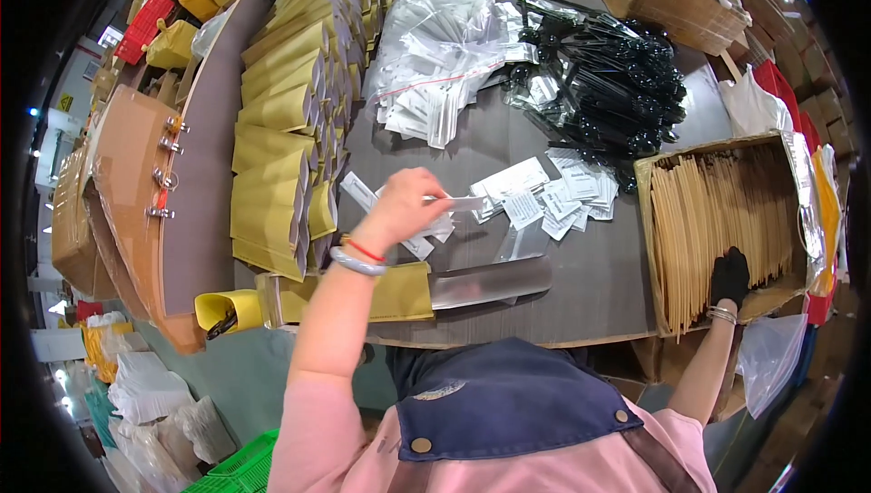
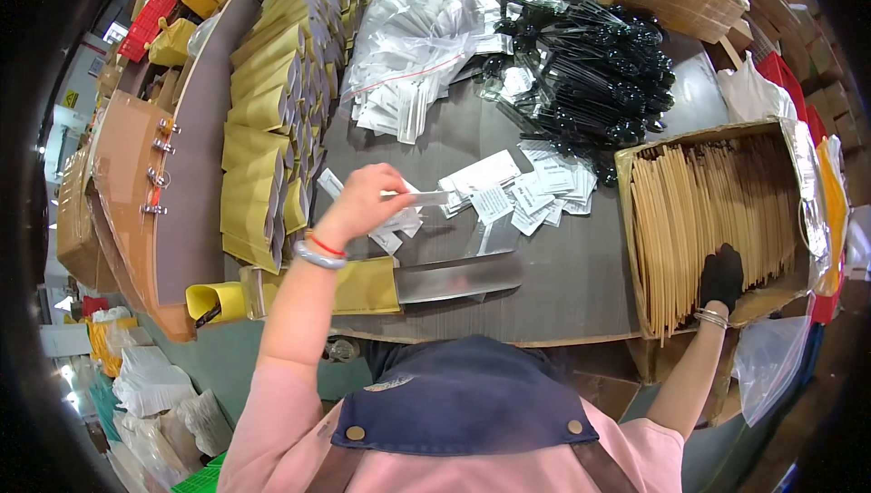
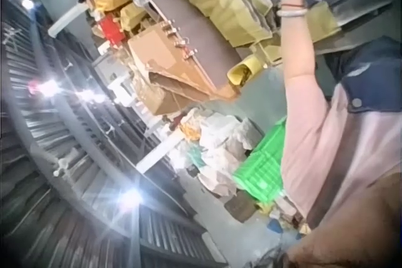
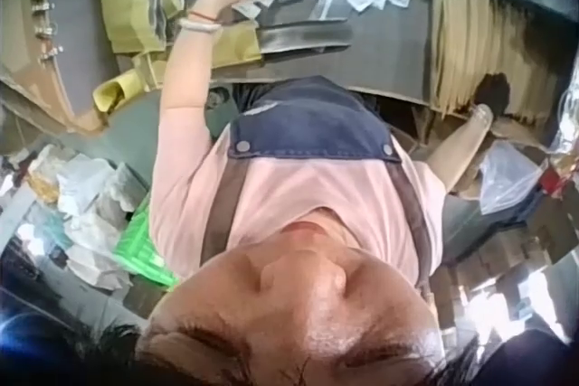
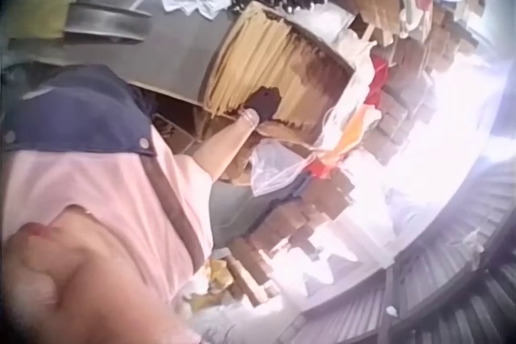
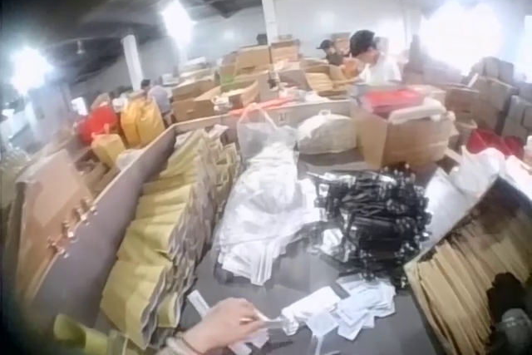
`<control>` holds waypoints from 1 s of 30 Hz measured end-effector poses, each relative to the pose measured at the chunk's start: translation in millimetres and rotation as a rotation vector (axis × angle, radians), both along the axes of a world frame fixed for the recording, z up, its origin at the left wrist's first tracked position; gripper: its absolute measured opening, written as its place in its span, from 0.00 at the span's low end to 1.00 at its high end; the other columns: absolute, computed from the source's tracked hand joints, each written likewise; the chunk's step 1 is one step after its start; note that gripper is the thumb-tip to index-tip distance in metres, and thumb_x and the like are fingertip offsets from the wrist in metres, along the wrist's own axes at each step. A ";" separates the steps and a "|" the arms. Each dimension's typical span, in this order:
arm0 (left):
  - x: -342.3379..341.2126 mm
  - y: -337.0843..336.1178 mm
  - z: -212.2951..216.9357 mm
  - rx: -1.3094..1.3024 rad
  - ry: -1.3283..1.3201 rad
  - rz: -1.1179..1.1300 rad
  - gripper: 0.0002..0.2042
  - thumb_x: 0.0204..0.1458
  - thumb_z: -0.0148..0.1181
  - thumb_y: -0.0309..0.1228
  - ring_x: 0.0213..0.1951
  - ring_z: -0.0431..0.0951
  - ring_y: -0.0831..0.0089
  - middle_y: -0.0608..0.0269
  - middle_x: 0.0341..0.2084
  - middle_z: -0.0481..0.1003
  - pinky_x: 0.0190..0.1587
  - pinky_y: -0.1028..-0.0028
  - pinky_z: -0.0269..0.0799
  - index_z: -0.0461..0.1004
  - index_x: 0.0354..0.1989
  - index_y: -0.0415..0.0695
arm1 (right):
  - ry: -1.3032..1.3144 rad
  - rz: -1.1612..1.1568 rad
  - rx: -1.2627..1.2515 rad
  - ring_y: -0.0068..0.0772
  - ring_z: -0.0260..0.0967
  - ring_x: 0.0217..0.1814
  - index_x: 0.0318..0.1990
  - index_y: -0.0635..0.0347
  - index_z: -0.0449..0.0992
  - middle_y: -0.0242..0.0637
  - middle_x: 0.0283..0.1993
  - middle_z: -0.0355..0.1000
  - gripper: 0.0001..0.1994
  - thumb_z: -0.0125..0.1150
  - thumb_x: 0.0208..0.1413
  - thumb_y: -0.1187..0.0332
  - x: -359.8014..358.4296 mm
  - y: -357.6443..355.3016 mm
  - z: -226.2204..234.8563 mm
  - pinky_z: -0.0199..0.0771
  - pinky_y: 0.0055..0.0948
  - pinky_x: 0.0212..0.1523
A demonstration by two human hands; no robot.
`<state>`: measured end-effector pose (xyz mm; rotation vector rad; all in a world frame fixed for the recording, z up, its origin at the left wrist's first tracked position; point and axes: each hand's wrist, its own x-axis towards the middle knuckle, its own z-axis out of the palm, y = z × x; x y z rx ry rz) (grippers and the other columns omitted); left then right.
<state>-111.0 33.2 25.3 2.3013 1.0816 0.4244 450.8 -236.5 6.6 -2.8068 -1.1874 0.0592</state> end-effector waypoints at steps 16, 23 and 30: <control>106.5 -32.9 -27.6 0.053 0.100 0.226 0.23 0.34 0.74 0.36 0.48 0.66 0.59 0.62 0.42 0.70 0.49 0.61 0.60 0.74 0.42 0.48 | 0.312 0.226 0.758 0.36 0.69 0.50 0.51 0.64 0.71 0.40 0.45 0.72 0.13 0.49 0.65 0.67 -144.2 98.2 11.2 0.68 0.34 0.54; 91.6 -42.7 -3.9 -0.137 -0.185 0.234 0.16 0.42 0.69 0.28 0.32 0.78 0.62 0.56 0.28 0.77 0.38 0.65 0.72 0.73 0.38 0.40 | 0.255 0.344 0.177 0.53 0.70 0.50 0.47 0.55 0.74 0.46 0.50 0.68 0.19 0.66 0.51 0.57 -227.4 204.8 12.0 0.73 0.45 0.48; 32.6 -108.0 6.5 -0.222 -0.006 0.021 0.17 0.38 0.70 0.28 0.36 0.75 0.62 0.59 0.32 0.77 0.42 0.65 0.69 0.75 0.39 0.42 | 0.225 0.361 0.081 0.50 0.70 0.49 0.44 0.55 0.76 0.45 0.47 0.69 0.19 0.68 0.47 0.55 -220.5 224.3 -1.7 0.73 0.45 0.46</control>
